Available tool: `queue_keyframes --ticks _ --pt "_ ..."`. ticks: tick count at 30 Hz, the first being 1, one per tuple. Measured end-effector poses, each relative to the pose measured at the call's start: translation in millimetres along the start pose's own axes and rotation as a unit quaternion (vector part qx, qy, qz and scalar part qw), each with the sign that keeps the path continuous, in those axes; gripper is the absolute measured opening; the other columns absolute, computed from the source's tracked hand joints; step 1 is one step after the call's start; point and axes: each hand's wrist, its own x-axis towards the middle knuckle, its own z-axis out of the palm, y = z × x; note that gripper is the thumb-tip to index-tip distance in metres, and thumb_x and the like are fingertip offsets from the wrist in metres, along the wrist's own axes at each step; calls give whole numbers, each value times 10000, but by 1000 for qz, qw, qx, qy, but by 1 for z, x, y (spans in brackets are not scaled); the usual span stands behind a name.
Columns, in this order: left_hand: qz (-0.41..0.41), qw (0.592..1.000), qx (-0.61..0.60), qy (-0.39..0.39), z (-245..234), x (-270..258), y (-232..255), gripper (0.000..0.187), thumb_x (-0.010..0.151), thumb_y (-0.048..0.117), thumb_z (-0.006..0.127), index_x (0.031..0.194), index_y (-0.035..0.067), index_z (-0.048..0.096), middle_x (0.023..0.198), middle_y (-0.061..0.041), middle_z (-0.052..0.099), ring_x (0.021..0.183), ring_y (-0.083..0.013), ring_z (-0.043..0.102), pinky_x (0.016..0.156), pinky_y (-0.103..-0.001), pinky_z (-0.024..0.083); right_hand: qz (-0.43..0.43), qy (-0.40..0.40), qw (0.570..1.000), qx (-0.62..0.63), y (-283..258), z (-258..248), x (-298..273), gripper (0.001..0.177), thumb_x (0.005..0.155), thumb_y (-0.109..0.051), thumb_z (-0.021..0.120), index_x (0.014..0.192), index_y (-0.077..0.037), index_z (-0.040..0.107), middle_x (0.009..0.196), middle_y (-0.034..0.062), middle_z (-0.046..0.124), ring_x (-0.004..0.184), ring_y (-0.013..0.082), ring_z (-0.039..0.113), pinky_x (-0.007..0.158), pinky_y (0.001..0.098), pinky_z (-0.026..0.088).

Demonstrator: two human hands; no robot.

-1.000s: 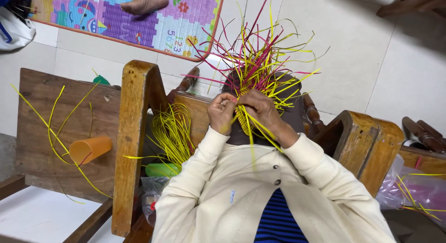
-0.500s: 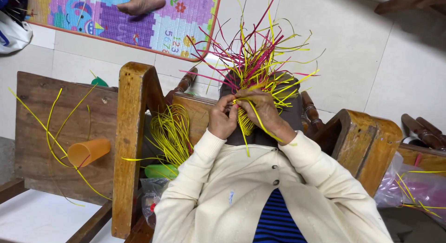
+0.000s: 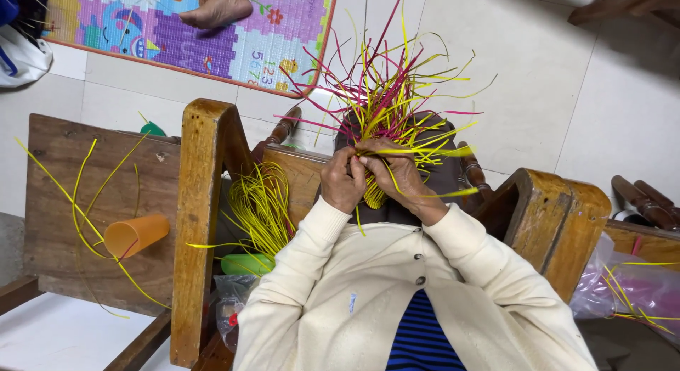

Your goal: Weaving colorful fibers into a circular pattern to create a mat or basket.

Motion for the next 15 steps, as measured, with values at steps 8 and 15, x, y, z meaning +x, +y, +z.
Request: queue_keyframes --ticks 8,15 --pt "-157 970 -185 -31 6 -2 -13 128 803 13 570 830 22 694 663 -114 667 629 -178 616 536 -293 503 -19 0 1000 -12 -11 -2 -11 100 858 34 648 912 -6 721 811 173 678 759 371 677 665 416 537" --pt "-159 973 -155 -62 -7 10 4 115 848 -16 573 851 -24 687 682 -201 660 606 -197 613 505 -329 478 -53 49 991 -115 -34 -5 -9 25 866 -5 681 882 -10 699 726 161 646 662 378 653 587 421 534"
